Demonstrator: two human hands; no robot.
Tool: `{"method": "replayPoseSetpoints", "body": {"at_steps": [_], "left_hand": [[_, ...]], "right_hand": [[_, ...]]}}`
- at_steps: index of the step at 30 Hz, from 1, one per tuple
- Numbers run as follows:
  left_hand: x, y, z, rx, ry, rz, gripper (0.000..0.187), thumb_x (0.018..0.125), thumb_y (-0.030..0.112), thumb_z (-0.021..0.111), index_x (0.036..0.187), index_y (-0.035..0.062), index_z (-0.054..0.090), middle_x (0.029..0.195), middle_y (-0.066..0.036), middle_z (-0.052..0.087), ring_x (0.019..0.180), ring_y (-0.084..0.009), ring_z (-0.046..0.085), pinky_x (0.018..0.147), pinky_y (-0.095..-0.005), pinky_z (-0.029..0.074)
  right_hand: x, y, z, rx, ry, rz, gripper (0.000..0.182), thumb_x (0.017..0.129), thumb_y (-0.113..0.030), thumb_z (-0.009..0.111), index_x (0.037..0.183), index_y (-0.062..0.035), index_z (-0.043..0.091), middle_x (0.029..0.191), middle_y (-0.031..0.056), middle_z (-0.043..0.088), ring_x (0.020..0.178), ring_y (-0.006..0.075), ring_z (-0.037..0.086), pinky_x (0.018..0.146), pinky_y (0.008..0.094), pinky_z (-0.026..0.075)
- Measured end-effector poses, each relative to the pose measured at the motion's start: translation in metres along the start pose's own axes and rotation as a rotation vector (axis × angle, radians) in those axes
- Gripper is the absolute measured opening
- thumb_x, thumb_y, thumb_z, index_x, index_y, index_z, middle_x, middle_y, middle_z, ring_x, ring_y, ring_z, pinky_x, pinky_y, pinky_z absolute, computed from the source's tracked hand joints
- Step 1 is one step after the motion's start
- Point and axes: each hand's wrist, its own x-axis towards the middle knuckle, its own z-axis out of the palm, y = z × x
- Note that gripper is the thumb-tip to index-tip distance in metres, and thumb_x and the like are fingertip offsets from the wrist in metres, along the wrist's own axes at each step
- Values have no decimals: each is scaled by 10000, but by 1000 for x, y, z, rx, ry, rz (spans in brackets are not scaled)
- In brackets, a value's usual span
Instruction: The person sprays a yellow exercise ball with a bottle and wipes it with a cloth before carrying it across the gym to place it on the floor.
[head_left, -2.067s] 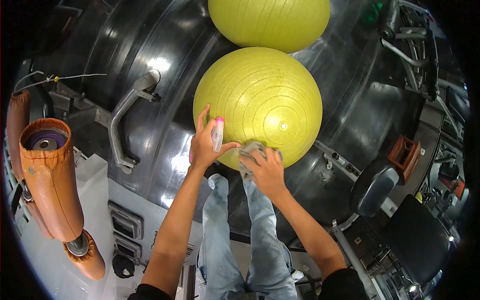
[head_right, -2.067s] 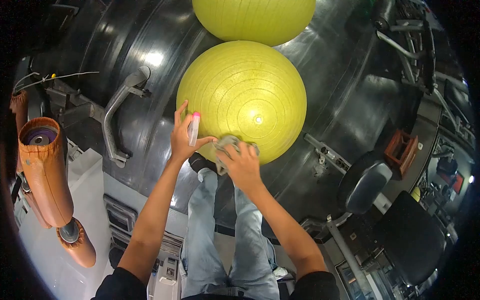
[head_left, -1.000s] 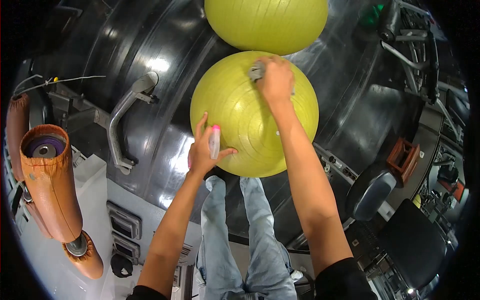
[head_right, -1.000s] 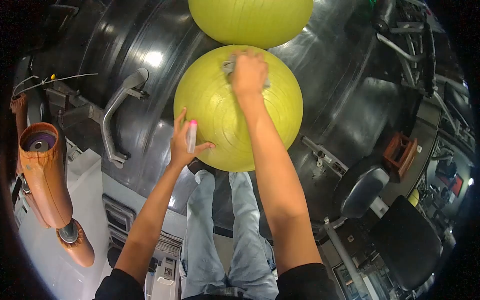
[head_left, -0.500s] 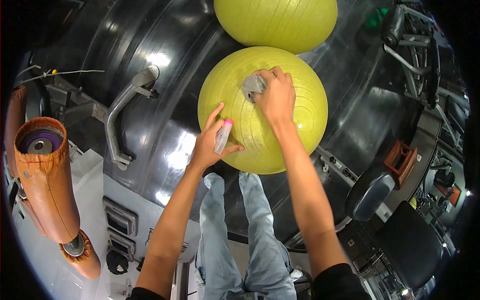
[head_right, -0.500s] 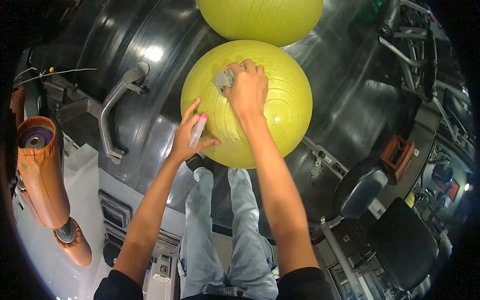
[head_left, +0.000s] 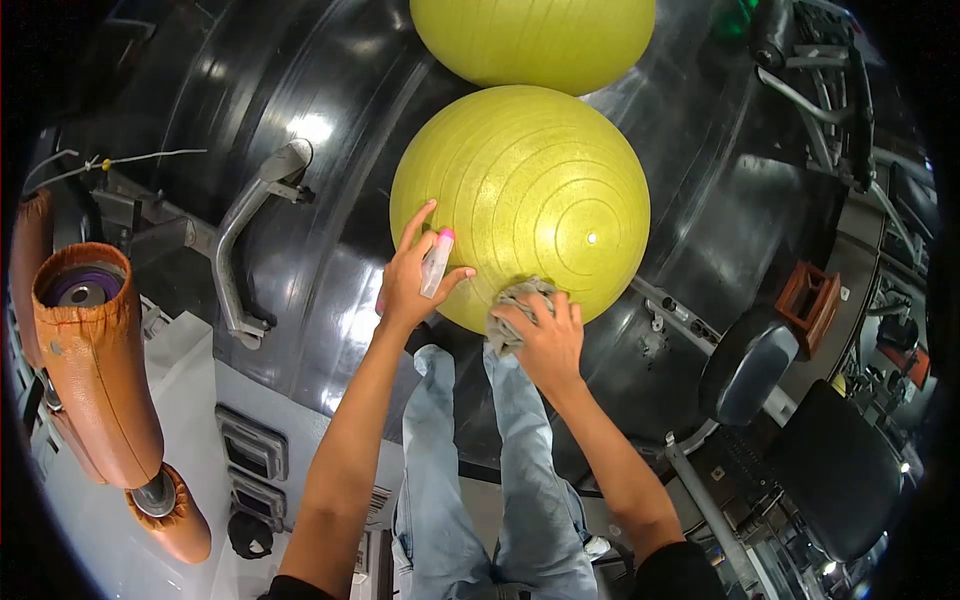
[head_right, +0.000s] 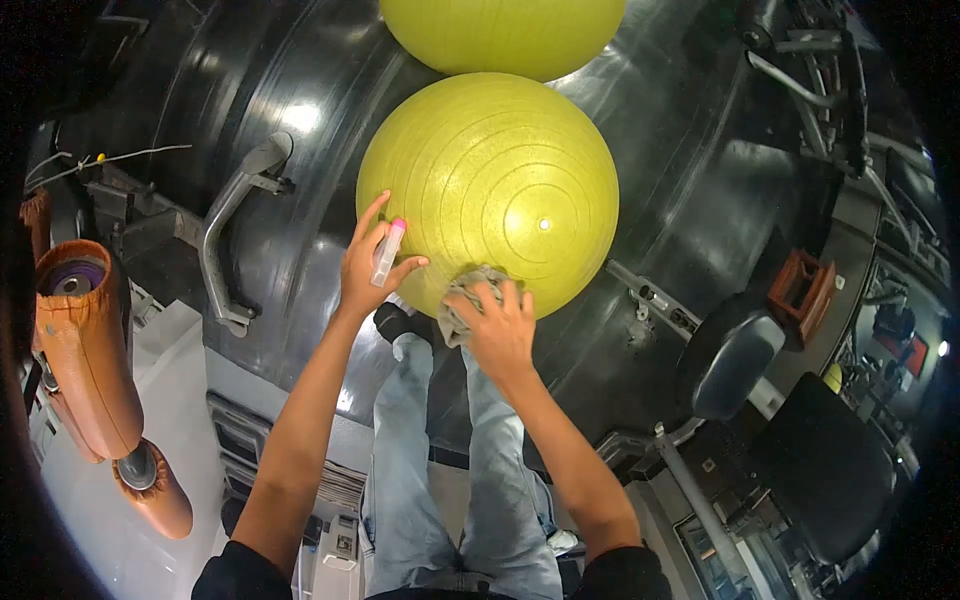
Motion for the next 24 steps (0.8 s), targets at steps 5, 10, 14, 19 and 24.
{"method": "replayPoseSetpoints", "body": {"at_steps": [5,10,14,19,24], "left_hand": [[-1,13,7,25,-33,16,510,697,379,905,916,21,614,1525,-153,438,997,-316,679,766,-390,528],[-2,6,6,-11,-34,-14,495,698,336,912,909,13,602,1530,-176,418,932,-274,676,727,-372,528],[1,-9,1,52,4,162,458,725,281,906,877,16,564,1528,-225,398,796,-169,599,621,-289,480],[-18,-16,0,0,-39,44,503,728,330,899,902,10,551,1577,-220,350,855,-191,605,672,-307,484],[-24,-10,16,-23,13,-51,526,734,354,890,907,2,540,1595,-180,357,912,-283,643,748,-361,513]], "right_hand": [[-30,16,-10,92,49,167,469,658,-39,734,1037,-316,741,1003,-42,611,932,253,551,744,371,396],[-75,49,2,128,139,305,496,587,-17,783,1010,-271,729,1030,14,620,921,282,555,764,384,445],[-90,82,21,516,501,702,429,701,94,694,1087,-90,666,1064,98,622,1015,321,603,911,373,489],[-37,144,32,670,676,1170,322,804,-56,661,1122,-76,703,1068,122,716,1053,272,675,957,351,486],[36,177,-11,348,495,1028,312,753,-108,704,1058,-168,739,1132,145,694,1059,362,662,934,412,503]]}}
